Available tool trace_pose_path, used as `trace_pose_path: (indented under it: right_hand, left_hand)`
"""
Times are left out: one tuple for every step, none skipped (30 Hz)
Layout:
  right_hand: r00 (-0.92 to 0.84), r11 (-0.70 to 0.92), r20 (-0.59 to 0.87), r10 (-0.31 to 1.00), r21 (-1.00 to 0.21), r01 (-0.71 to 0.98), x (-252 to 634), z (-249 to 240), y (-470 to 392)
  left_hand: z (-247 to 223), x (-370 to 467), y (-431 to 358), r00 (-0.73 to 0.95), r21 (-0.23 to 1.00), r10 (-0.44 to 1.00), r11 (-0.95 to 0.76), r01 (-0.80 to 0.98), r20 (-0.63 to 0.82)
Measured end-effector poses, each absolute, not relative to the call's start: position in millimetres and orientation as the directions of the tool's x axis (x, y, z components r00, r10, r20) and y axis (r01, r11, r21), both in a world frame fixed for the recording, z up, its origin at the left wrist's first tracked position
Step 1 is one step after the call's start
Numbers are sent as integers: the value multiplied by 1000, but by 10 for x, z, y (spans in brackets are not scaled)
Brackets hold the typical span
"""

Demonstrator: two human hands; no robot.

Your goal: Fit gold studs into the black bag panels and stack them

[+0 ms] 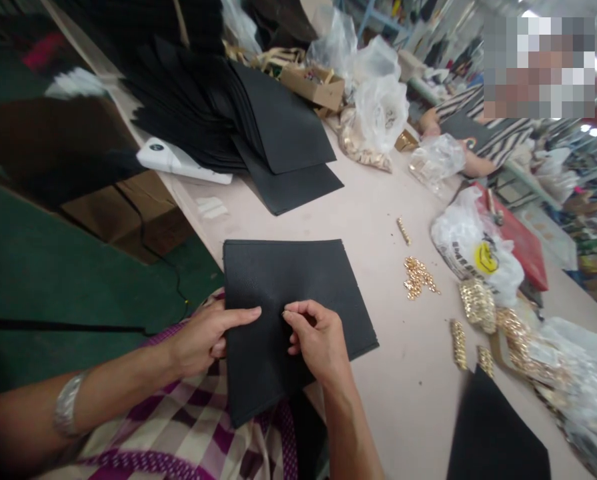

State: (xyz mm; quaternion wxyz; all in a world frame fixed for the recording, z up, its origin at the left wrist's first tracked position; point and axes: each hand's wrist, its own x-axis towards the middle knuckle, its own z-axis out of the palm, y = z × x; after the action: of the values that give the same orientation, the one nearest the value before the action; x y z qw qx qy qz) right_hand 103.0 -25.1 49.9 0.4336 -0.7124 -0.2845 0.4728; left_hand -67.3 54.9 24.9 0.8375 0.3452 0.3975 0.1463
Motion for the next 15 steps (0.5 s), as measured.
trace_pose_path:
  right_hand:
    - [383, -476, -439, 812, -879, 1, 1031, 504, -237]
    - [377, -489, -452, 809, -872, 4, 1032, 506, -225]
    - [372, -499, -462, 805, -866, 4, 1034, 508, -215]
    - [366, -506, -471, 803, -863, 1, 1035, 510, -208]
    - [360, -509, -476, 802, -861, -4, 1037, 512, -203]
    - [353, -511, -481, 803, -860, -10, 1038, 515, -199]
    - [345, -512, -486, 803, -859, -17, 1039, 517, -195]
    - [339, -512, -489, 804, -859, -26, 1040, 516, -192]
    - [339, -510, -490, 803, -859, -35, 1040, 512, -189]
    - [347, -506, -489, 800, -861, -45, 1040, 503, -187]
    - [360, -501, -485, 797, -864, -54, 1038, 493, -185]
    - [375, -496, -480, 793, -866, -60, 1033, 485, -184]
    - [387, -494, -477, 789, -867, -63, 1025, 482, -184]
    - [395, -495, -477, 785, -867, -62, 1013, 489, -183]
    - [400, -493, -472, 785, -868, -57, 1000, 510, -181]
  left_hand:
    - [232, -671, 553, 650, 689, 509, 724, 31, -564]
    - [218, -671, 556, 658, 683, 500, 730, 30, -563]
    - [209, -672, 559, 664, 677, 492, 735, 30, -563]
    - [203, -675, 561, 667, 671, 485, 741, 30, -566]
    - [201, -677, 562, 668, 665, 480, 746, 30, -569]
    - [203, -679, 562, 666, 660, 477, 751, 30, -573]
    - [208, -680, 561, 660, 655, 478, 755, 29, -579]
    - [215, -678, 560, 651, 652, 483, 758, 24, -585]
    - [223, -674, 557, 646, 647, 486, 762, 16, -588]
    - [232, -667, 555, 647, 641, 487, 767, 5, -587]
    - [241, -659, 552, 655, 633, 482, 774, -6, -582]
    - [251, -650, 550, 670, 626, 472, 780, -13, -573]
    - [264, -644, 548, 688, 623, 461, 782, -16, -561]
    - [280, -644, 546, 701, 633, 457, 774, -10, -548]
    - [302, -652, 545, 699, 663, 474, 749, 0, -535]
